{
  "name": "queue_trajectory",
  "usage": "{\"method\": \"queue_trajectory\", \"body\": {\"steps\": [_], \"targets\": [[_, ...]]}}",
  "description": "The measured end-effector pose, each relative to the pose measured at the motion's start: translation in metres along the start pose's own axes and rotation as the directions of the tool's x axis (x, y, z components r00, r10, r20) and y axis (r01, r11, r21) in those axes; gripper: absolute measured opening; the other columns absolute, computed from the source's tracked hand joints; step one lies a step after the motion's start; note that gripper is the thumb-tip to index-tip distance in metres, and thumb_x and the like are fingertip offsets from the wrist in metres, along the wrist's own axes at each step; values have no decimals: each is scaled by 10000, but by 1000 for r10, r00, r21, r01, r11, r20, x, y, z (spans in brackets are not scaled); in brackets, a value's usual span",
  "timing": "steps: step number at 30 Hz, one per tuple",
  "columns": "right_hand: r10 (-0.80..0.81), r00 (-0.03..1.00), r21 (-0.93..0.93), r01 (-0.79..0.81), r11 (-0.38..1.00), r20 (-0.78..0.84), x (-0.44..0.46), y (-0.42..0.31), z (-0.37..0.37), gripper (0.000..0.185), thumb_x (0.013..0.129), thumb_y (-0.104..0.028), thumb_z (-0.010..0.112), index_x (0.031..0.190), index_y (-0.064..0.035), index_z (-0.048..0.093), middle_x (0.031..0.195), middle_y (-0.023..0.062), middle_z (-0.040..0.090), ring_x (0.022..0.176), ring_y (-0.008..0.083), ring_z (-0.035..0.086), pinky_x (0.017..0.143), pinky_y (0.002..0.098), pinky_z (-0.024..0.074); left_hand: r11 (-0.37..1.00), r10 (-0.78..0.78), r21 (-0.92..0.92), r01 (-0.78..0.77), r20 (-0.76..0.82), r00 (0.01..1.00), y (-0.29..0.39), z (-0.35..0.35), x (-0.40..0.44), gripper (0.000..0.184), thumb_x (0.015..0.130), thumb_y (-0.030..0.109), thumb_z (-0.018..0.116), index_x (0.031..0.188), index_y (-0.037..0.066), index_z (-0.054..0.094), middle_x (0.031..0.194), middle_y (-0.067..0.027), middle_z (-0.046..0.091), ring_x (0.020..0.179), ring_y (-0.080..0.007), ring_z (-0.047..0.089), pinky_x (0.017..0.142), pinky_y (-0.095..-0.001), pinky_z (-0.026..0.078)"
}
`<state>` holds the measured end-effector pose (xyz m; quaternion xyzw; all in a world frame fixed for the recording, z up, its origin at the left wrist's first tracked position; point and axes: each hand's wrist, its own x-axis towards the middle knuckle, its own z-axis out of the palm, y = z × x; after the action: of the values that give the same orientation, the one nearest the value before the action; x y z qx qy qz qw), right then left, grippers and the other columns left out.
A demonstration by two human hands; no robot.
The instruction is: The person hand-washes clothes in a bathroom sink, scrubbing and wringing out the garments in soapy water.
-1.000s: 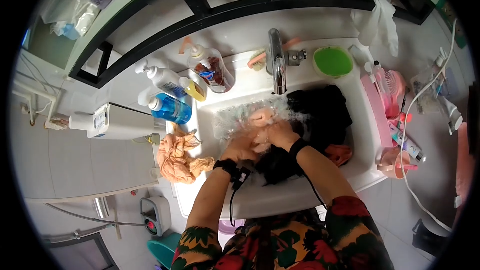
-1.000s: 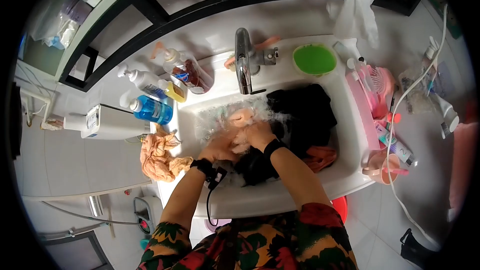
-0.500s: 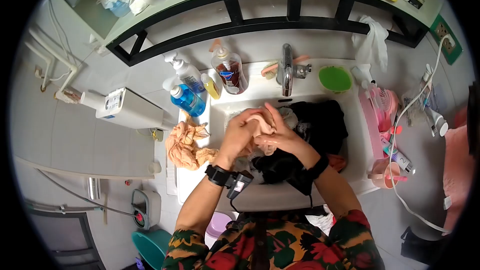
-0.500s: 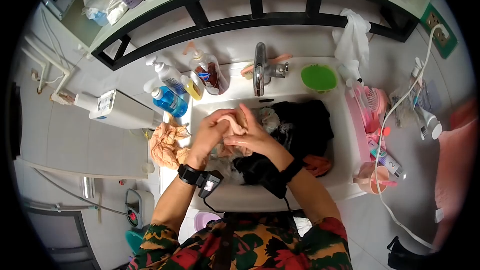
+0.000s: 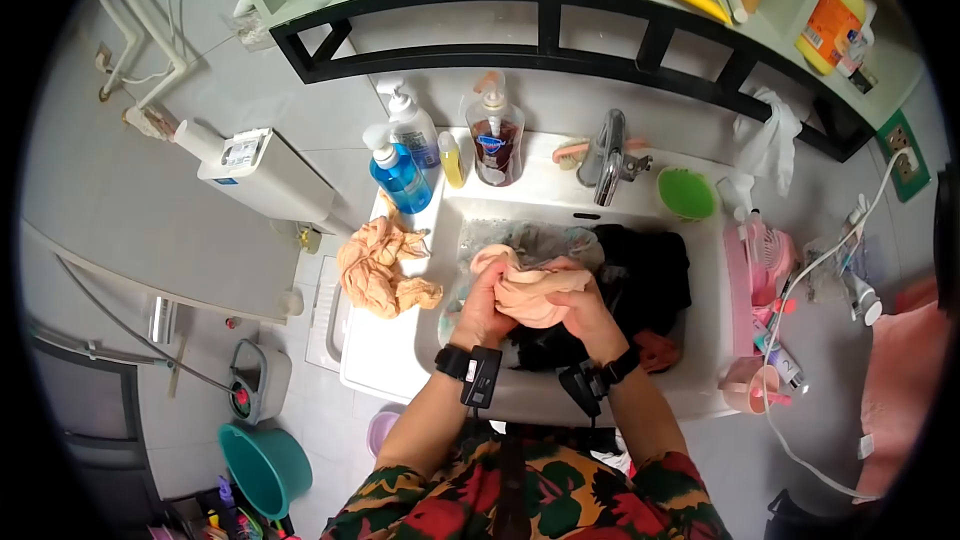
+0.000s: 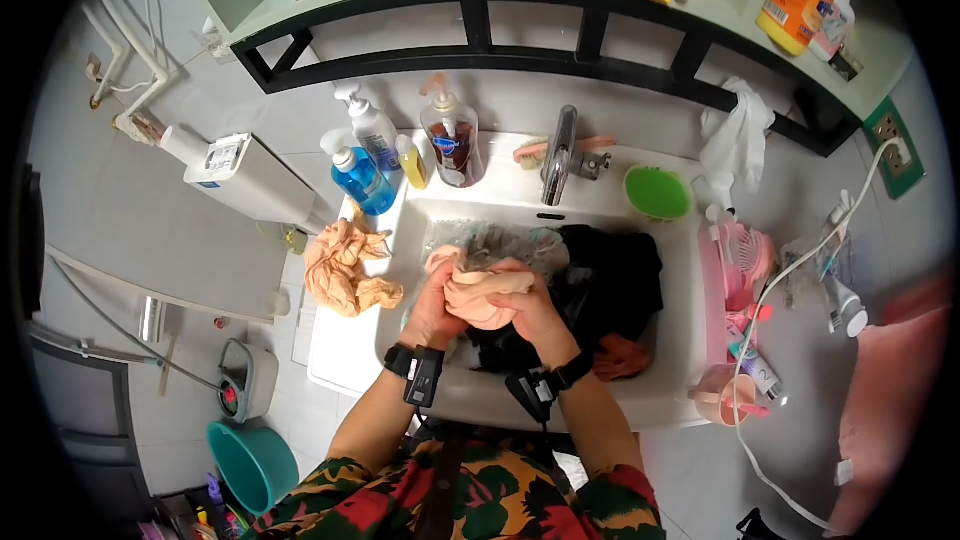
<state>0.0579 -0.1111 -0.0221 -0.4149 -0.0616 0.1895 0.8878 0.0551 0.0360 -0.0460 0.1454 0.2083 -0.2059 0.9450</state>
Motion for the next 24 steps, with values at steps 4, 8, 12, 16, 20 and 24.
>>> {"method": "queue_trajectory", "body": {"steps": [4,8,12,16,20,24], "targets": [[-57,984,243,97,965,-167,-1,13,-6,295,751,-75,547,1037,-15,504,1015,77,553,961,184,523,857,300,402,973,192,118,-196,44,980,0,-13,11,265,746,-27,460,997,-3,539,933,-106,589,820,-206,584,758,-308,474],[-82,974,270,138,953,-211,3,26,-14,379,870,-315,422,1127,-39,459,1113,100,516,1059,229,483,922,359,374,896,376,259,-362,-6,927,-6,26,-16,306,730,-31,465,1028,-15,529,950,-88,583,838,-179,574,748,-277,463],[31,967,466,93,880,-251,3,39,-11,452,894,-373,317,1160,-28,437,1153,102,488,1069,234,476,926,366,371,841,285,420,-341,191,939,6,39,-20,331,735,4,465,1061,-12,522,990,-87,567,861,-163,557,763,-241,440],[62,995,428,-23,903,-76,8,28,-10,429,858,-314,447,1187,-39,421,1145,88,502,1065,224,481,931,353,369,944,65,309,-118,177,982,13,21,-14,351,801,132,442,1134,27,468,1040,-88,543,927,-186,539,812,-290,429],[25,992,310,16,950,-128,18,20,-4,348,798,-175,555,1104,-30,477,1136,98,507,1039,216,496,917,348,377,927,-20,375,18,1,1000,19,11,-22,481,874,400,382,1263,118,349,1201,-101,466,1088,-254,468,889,-466,385],[-231,971,-298,203,933,-61,25,8,20,287,661,30,608,931,-18,524,1135,116,506,1054,208,474,908,327,369,957,-205,211,201,-1,979,26,10,-35,611,829,579,335,1259,146,357,1228,-110,439,1097,-296,459,868,-535,377]]}}
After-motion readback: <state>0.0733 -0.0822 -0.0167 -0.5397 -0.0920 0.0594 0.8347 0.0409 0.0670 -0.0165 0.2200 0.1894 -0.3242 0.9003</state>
